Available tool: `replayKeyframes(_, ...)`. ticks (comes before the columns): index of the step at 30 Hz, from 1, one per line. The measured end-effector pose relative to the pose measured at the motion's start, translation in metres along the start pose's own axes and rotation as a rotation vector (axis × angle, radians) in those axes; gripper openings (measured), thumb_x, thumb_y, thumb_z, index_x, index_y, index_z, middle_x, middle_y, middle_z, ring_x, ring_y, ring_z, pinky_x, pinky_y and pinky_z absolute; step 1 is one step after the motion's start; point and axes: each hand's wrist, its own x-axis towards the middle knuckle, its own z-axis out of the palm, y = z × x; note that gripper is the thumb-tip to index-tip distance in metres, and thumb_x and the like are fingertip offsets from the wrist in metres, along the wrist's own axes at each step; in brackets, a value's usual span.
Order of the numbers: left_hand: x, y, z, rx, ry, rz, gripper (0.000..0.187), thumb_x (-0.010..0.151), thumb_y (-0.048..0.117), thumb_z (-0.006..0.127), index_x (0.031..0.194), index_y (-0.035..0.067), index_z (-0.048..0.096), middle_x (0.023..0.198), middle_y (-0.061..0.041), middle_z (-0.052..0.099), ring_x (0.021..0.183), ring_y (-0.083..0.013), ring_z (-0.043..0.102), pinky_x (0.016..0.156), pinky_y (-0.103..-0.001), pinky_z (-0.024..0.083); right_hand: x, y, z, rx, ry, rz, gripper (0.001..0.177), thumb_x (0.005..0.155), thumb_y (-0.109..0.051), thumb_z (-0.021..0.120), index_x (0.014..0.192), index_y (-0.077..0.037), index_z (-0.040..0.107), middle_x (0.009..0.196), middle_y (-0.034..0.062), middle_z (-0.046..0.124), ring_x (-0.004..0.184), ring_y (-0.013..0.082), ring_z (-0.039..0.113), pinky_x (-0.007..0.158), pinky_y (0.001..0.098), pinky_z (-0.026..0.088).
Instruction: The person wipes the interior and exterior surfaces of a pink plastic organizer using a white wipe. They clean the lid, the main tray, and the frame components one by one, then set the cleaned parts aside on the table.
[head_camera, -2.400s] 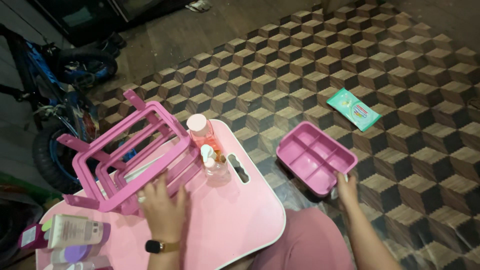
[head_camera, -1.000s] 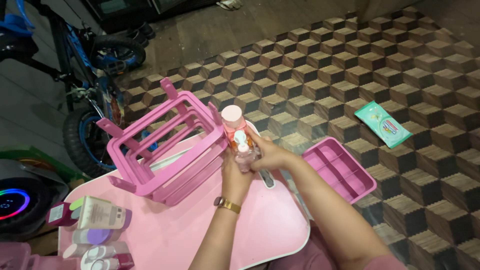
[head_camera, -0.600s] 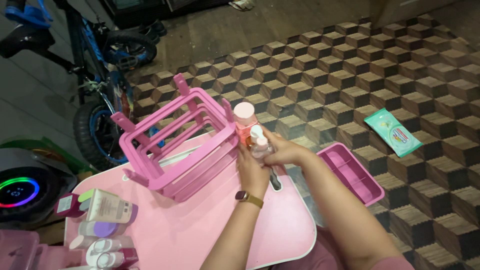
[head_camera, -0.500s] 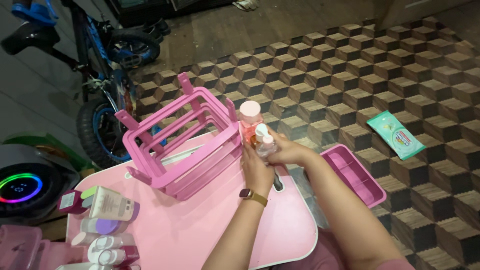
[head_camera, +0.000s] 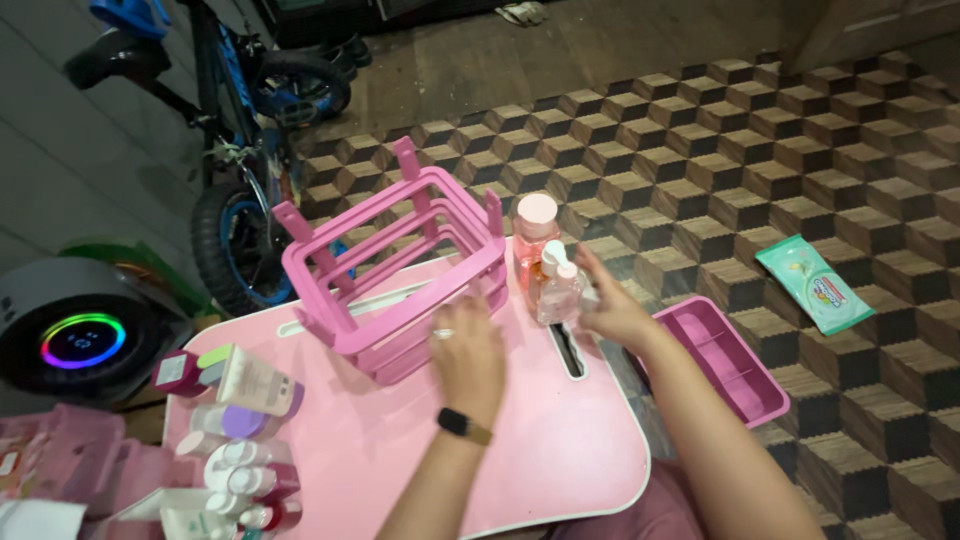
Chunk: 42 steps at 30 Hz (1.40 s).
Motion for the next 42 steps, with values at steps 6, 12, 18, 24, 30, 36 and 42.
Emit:
replayKeyframes(6,-0.006,-0.059,-0.047,0.018,0.044,0.036,0.043,0.087,0.015,0.070,0.130,0.011,0.069,0.122,-0.013,0.067,0.119,-0.0348,0.059,0.106,-0.050,0.040,-0.053,0.022,0.000,0.168,0.545,0.196,0.045,0.091,0.000,0.060,0.136,-0.005,0.059,0.116,0.0063,0.069,0.100,0.0155,0.064,0.083,0.0293,0.051)
replayKeyframes(12,-0.050,-0.079,-0.093,-0.121,-0.066,0.041,0.039,0.082,0.026,0.075,0.118,0.010,0.075,0.113,-0.014,0.071,0.108,-0.0345,0.062,0.105,-0.053,0.034,-0.117,-0.048,0.042,0.373,0.633,0.193,0.040,0.094,-0.004,0.057,0.133,-0.004,0.064,0.102,0.0058,0.068,0.084,0.0170,0.060,0.069,0.0327,0.047)
replayKeyframes(18,-0.084,-0.081,-0.128,-0.166,-0.133,0.099,0.049,0.077,0.045,0.081,0.111,0.011,0.076,0.098,-0.010,0.075,0.107,-0.0339,0.063,0.109,-0.056,0.029,-0.138,-0.142,0.109,-0.325,0.286,-0.215,0.068,0.072,-0.021,0.083,0.133,-0.007,0.058,0.117,0.0125,0.056,0.104,0.0254,0.059,0.085,0.0354,0.053)
replayKeyframes(24,-0.092,-0.059,-0.143,-0.257,-0.232,0.116,0.050,0.071,0.044,0.085,0.107,0.011,0.076,0.099,-0.014,0.071,0.100,-0.0346,0.062,0.090,-0.052,0.042,-0.127,-0.179,0.146,-0.440,0.231,-0.412,0.080,0.061,-0.023,0.092,0.130,-0.003,0.057,0.113,0.0159,0.058,0.105,0.0342,0.059,0.091,0.0418,0.049)
replayKeyframes(30,-0.092,-0.014,-0.111,-0.296,-0.223,0.095,0.053,0.077,0.029,0.078,0.128,0.018,0.065,0.088,-0.003,0.072,0.085,-0.0264,0.067,0.079,-0.044,0.050,-0.120,-0.173,0.165,-0.290,0.243,-0.167,0.054,0.064,-0.010,0.087,0.114,-0.007,0.068,0.094,0.0087,0.072,0.085,0.0195,0.070,0.075,0.0322,0.056)
replayKeyframes(36,-0.095,-0.021,-0.093,-0.178,-0.075,0.191,0.053,0.077,0.035,0.082,0.124,0.016,0.066,0.077,-0.003,0.070,0.076,-0.0287,0.066,0.076,-0.049,0.043,-0.111,-0.179,0.164,-0.104,0.345,-0.136,0.043,0.079,-0.004,0.079,0.121,-0.007,0.071,0.100,0.0063,0.076,0.077,0.0072,0.065,0.056,0.0254,0.054)
replayKeyframes(42,-0.097,-0.025,-0.091,-0.166,-0.021,0.230,0.045,0.077,0.040,0.081,0.116,0.021,0.068,0.081,-0.003,0.071,0.083,-0.0263,0.066,0.079,-0.046,0.040,-0.111,-0.197,0.149,-0.364,0.245,0.058,0.054,0.079,-0.012,0.087,0.130,-0.006,0.072,0.098,0.0191,0.069,0.078,0.0229,0.060,0.067,0.0307,0.052)
